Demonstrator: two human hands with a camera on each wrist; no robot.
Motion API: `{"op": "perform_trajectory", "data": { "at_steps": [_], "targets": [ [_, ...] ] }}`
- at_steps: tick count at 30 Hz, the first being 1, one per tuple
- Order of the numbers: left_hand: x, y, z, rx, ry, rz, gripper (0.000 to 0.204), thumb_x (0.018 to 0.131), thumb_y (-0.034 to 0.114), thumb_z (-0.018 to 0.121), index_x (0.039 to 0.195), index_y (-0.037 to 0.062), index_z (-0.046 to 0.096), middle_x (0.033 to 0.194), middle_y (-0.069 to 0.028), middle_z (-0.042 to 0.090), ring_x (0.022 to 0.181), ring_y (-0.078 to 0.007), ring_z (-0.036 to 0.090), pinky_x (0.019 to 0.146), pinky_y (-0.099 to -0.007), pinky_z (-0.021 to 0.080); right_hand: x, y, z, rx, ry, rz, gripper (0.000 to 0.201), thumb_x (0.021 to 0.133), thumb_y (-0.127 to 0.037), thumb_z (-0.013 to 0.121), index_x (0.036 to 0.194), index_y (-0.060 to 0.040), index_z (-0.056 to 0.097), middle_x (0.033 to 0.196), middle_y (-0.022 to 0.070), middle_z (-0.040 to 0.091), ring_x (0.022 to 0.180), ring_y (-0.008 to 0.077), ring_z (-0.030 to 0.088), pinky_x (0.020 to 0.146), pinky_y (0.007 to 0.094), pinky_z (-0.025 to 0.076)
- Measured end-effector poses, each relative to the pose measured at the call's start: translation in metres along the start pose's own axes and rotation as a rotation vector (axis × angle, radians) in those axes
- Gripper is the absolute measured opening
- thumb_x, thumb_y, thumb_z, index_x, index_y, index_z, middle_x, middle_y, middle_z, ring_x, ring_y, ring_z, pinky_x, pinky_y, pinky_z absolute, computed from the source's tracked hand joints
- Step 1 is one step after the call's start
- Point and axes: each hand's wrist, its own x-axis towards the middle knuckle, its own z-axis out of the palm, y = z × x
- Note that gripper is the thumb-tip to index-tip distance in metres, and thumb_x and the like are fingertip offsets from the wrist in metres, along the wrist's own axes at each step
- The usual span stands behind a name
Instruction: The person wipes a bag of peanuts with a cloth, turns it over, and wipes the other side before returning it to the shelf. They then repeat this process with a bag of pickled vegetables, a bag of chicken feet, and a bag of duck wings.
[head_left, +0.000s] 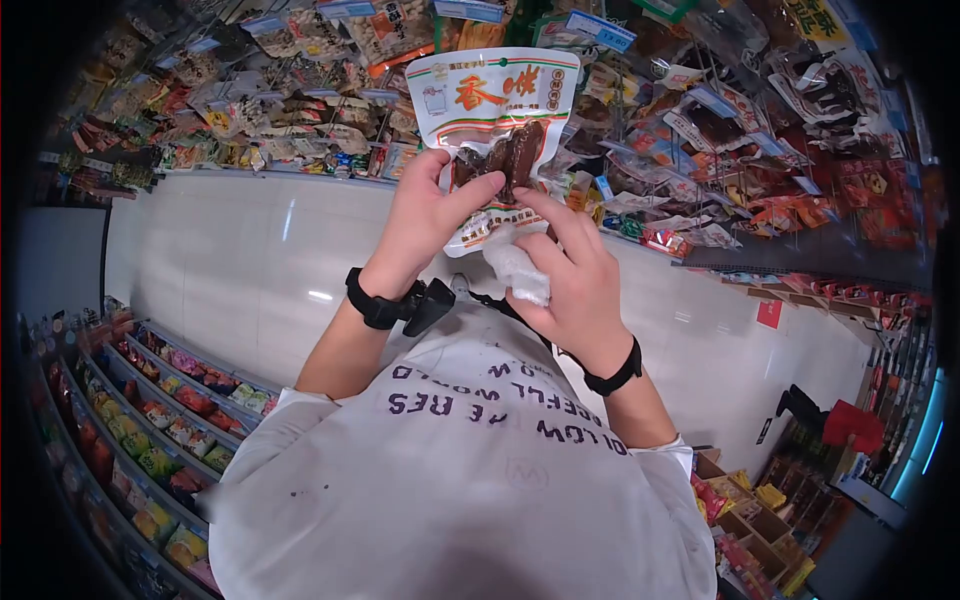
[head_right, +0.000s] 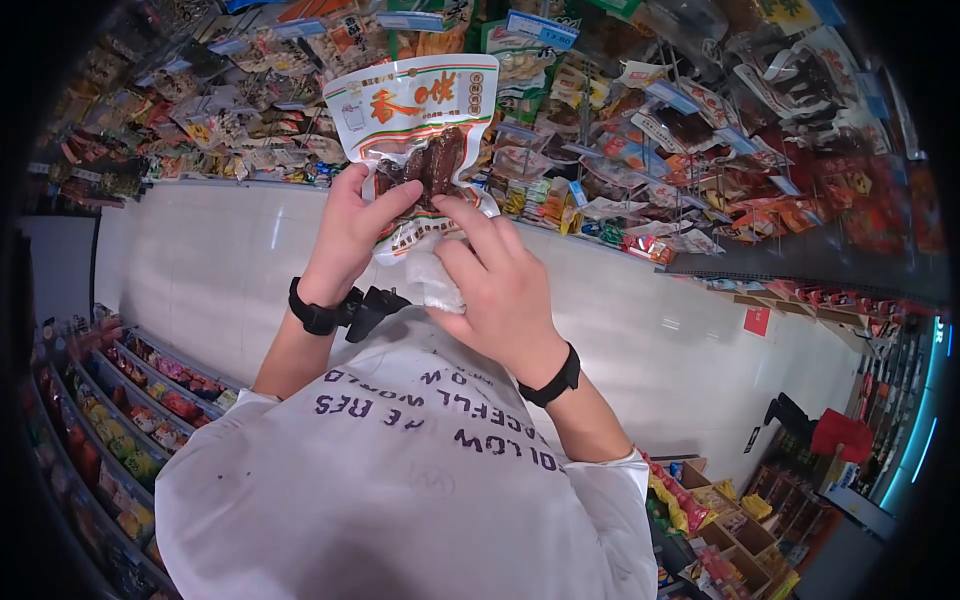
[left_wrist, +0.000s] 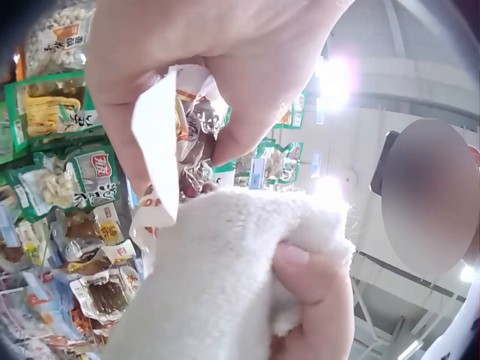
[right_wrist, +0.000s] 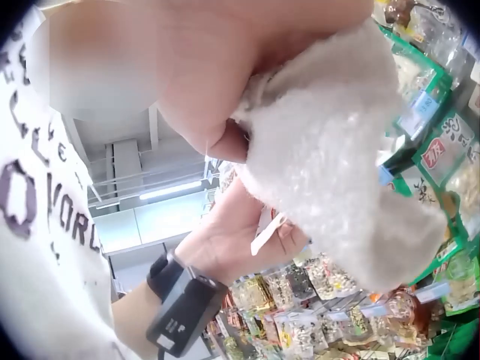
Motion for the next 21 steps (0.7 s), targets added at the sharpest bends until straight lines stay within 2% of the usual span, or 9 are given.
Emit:
{"op": "perform_trajectory", "data": {
  "at_steps": [4,6,9,12,14,17,18,20,21],
  "targets": [
    [0.000,-0.004,-0.024,-0.151,-0.096,-0.157,0.031,0.094,0.015,0.064,0.119,-0.0015,0.060,0.109,-0.0064,0.068,0.094,-0.0096,0.063,0.083,-0.0267,0.051,0.011,0.006,-0.011,0.004,-0.026,-0.048,0.042,0.058,-0.015,0.079,0.095,-0.0035,0.061,0.125,0.0122,0.061,0.097,0.0302,0.060,0.077,0.0354,0.052],
    [-0.001,-0.006,-0.024,-0.329,-0.091,-0.184,0.031,0.095,0.015,0.062,0.121,-0.0009,0.059,0.110,-0.0051,0.067,0.097,-0.0097,0.063,0.086,-0.0281,0.050,0.015,0.013,-0.014,0.018,0.337,0.006,0.038,0.070,-0.005,0.071,0.107,0.0006,0.063,0.125,0.0181,0.062,0.108,0.0342,0.062,0.089,0.0370,0.051],
    [-0.010,-0.017,-0.023,-0.282,-0.144,-0.192,0.032,0.096,0.016,0.062,0.124,0.0008,0.058,0.116,-0.0050,0.066,0.102,-0.0087,0.061,0.089,-0.0284,0.049,0.029,0.004,-0.009,0.170,0.570,0.147,0.047,0.084,0.012,0.051,0.129,0.0029,0.057,0.134,0.0208,0.058,0.126,0.0318,0.056,0.107,0.0378,0.040],
    [-0.018,-0.026,-0.013,-0.148,-0.221,-0.038,0.038,0.094,0.014,0.065,0.129,0.0025,0.055,0.115,-0.0044,0.066,0.098,-0.0086,0.062,0.083,-0.0249,0.050,0.035,0.000,0.020,0.087,0.367,0.099,0.049,0.082,0.012,0.053,0.130,0.0008,0.057,0.136,0.0202,0.056,0.129,0.0320,0.054,0.108,0.0380,0.039],
    [-0.021,-0.035,-0.015,-0.066,-0.223,-0.060,0.041,0.094,0.010,0.064,0.132,0.0033,0.053,0.117,-0.0052,0.065,0.102,-0.0095,0.061,0.085,-0.0268,0.051,0.035,-0.015,0.046,0.114,0.275,0.080,0.064,0.069,0.018,0.049,0.129,-0.0006,0.057,0.136,0.0211,0.055,0.131,0.0379,0.049,0.110,0.0471,0.037],
    [-0.022,-0.061,-0.029,-0.054,-0.169,0.085,0.044,0.089,0.009,0.067,0.130,0.0023,0.053,0.116,-0.0065,0.066,0.105,-0.0114,0.061,0.088,-0.0303,0.051,0.035,-0.034,0.058,0.052,0.080,-0.115,0.045,0.079,0.006,0.059,0.122,-0.0053,0.063,0.134,0.0159,0.059,0.129,0.0356,0.052,0.107,0.0424,0.041],
    [-0.023,-0.062,-0.031,0.000,-0.183,0.186,0.046,0.086,0.009,0.069,0.129,0.0016,0.054,0.116,-0.0069,0.066,0.105,-0.0127,0.062,0.088,-0.0316,0.051,0.035,-0.034,0.060,0.054,0.064,-0.120,0.045,0.079,0.006,0.059,0.122,-0.0053,0.063,0.134,0.0159,0.059,0.129,0.0356,0.052,0.107,0.0424,0.041],
    [-0.028,-0.061,-0.031,-0.012,-0.122,0.155,0.050,0.083,0.013,0.074,0.127,0.0007,0.054,0.111,-0.0083,0.067,0.099,-0.0153,0.064,0.086,-0.0326,0.052,0.037,-0.030,0.062,0.006,0.078,-0.148,0.058,0.065,0.015,0.054,0.119,-0.0067,0.064,0.132,0.0128,0.059,0.128,0.0331,0.052,0.108,0.0477,0.041],
    [-0.029,-0.053,-0.031,0.057,-0.129,0.140,0.049,0.082,0.014,0.075,0.125,-0.0002,0.055,0.109,-0.0087,0.068,0.098,-0.0160,0.065,0.085,-0.0333,0.052,0.040,-0.023,0.062,-0.022,0.103,-0.166,0.054,0.068,0.013,0.055,0.117,-0.0068,0.065,0.130,0.0129,0.061,0.127,0.0335,0.053,0.106,0.0480,0.042]
  ]
}}
